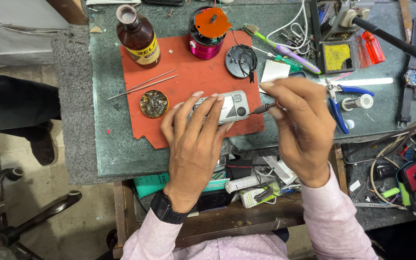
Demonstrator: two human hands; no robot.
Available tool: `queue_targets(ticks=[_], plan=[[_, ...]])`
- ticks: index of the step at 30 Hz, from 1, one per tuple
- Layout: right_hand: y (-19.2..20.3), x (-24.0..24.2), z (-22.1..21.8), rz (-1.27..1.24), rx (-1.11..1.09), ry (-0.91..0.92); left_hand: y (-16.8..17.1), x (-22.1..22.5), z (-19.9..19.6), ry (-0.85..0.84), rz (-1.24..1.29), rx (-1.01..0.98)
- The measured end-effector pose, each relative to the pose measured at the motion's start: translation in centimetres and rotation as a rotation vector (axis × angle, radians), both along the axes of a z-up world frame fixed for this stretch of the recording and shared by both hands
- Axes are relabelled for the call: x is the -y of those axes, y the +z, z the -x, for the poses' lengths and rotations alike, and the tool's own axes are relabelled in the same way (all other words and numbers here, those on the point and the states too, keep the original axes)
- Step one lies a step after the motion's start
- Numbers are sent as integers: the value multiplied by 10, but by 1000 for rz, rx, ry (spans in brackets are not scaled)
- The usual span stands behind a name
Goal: The person removes the back cover and battery from a feature phone, then uses a screwdriver to tighten screws on the back of the device. They reassemble the phone and test the screen and keypad.
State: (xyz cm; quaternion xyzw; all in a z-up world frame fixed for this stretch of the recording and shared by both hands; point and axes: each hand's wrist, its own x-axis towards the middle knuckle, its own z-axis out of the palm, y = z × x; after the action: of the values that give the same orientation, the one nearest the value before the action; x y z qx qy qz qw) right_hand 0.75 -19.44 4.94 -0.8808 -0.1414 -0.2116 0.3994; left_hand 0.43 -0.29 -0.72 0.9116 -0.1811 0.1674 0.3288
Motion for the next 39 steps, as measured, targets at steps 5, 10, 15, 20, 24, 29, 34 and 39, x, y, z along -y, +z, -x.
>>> queue_targets(ticks=[5,10,15,20,24,29,34,39], plan=[[-4,2,0,190,102,-27,-2,0,-1,-24,35,-31],[-7,-4,-1,-17,-7,27,-1,2,-2,-24,56,-43],[-8,-4,-1,132,140,-11,2,1,-2,-34,49,-54],[-18,2,-3,-103,-72,210,2,2,-3,-31,34,-59],[-32,3,-5,-58,-115,161,1,2,-4,-36,43,-57],[-39,14,-5,-286,-150,287,3,2,-4,-45,42,-71],[-44,16,-9,-167,-112,280,3,1,-6,-51,41,-59],[-42,17,-8,-228,-121,305,2,0,-5,-50,31,-76]])
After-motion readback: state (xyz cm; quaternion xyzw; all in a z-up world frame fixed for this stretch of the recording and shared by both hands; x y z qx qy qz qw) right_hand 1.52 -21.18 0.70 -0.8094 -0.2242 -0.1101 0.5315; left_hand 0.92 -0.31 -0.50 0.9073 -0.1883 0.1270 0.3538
